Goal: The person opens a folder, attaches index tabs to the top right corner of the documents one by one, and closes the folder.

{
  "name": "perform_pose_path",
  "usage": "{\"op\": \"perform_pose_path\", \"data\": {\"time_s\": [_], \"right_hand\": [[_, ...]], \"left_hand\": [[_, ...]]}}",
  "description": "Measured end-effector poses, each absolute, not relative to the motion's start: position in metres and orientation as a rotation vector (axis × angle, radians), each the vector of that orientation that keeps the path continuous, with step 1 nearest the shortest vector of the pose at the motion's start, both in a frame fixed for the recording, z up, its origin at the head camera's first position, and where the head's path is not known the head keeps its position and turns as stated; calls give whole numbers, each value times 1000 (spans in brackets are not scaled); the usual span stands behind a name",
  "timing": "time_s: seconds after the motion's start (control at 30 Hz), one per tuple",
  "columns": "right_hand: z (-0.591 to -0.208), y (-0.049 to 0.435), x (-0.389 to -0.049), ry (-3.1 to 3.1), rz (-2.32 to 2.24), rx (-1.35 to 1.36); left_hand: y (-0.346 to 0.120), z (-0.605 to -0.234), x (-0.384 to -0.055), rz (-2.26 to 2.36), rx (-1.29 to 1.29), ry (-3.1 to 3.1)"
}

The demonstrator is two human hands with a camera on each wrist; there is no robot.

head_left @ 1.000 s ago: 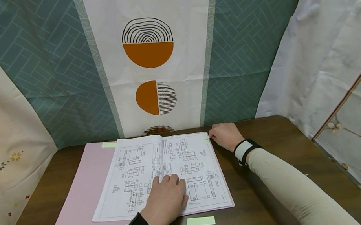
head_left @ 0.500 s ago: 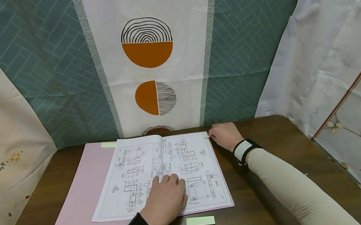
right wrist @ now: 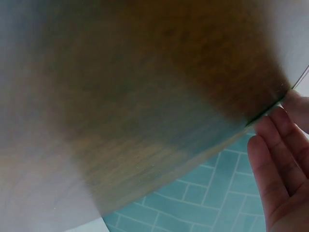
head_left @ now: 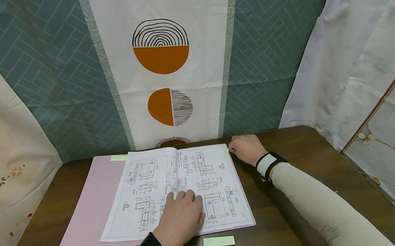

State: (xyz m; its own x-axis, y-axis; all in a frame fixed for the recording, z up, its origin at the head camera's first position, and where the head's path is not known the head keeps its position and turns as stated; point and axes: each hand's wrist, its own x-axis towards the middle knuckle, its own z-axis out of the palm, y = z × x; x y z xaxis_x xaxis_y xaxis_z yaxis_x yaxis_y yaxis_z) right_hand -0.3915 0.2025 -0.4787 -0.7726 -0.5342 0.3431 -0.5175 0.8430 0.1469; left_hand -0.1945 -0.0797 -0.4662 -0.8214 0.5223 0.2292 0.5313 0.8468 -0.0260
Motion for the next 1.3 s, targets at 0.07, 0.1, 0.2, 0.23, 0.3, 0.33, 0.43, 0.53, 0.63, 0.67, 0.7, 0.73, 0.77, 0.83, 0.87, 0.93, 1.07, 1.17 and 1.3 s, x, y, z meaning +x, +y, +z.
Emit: {"op": "perform_pose_path", "data": {"time_s": [0.07, 0.1, 0.2, 0.23, 0.3, 0.33, 0.43, 0.53, 0.63, 0.67, 0.7, 0.73, 0.77, 0.83, 0.87, 0.93, 1.07, 1.17, 1.3], "right_hand": [[-479, 203, -391, -2652, -62, 794], [-479, 203, -391, -2652, -63, 800], [-479, 203, -391, -2659, -63, 809], [-479, 204, -391, -2661, -65, 808], [-479, 204, -390, -2660, -72, 801], [-479, 205, -390, -2662, -73, 795], [-478, 205, -391, -2657, -61, 800], [-478, 205, -392, -2639, -46, 821], [-478, 206, -395, -2622, -53, 830], [-478, 206, -395, -2621, -55, 829], [-478, 207, -396, -2619, -57, 829], [-479, 208, -396, -2621, -59, 827], [-479, 208, -396, -2622, -59, 828], [-479, 209, -396, -2617, -53, 833], [-479, 209, -396, -2611, -51, 836], [-480, 208, -396, -2597, -50, 835], [-483, 207, -393, -2576, -59, 831], [-484, 207, -392, -2576, -68, 824], [-483, 207, -392, -2577, -63, 823]], "left_hand": [[-80, -466, -194, -55, -805, -2802], [-80, -465, -194, -55, -803, -2806], [-80, -464, -193, -49, -805, -2820], [-80, -463, -193, -40, -809, -2824], [-80, -463, -194, -20, -824, -2817], [-80, -464, -195, -10, -832, -2812], [-81, -465, -196, 7, -848, -2787], [-83, -464, -195, 7, -855, -2778], [-83, -460, -197, 20, -876, -2791], [-82, -458, -199, 29, -890, -2800], [-81, -454, -201, 41, -907, -2813], [-80, -450, -203, 56, -929, -2823], [-79, -446, -206, 69, -954, -2832], [-75, -437, -214, 93, -994, -2872], [-72, -432, -219, 106, -1012, -2899], [-65, -424, -232, 136, -1031, -2940], [-47, -422, -266, 215, -1046, -2961], [-33, -434, -292, 267, -1049, -2914], [-16, -454, -317, 318, -1031, -2896]]}}
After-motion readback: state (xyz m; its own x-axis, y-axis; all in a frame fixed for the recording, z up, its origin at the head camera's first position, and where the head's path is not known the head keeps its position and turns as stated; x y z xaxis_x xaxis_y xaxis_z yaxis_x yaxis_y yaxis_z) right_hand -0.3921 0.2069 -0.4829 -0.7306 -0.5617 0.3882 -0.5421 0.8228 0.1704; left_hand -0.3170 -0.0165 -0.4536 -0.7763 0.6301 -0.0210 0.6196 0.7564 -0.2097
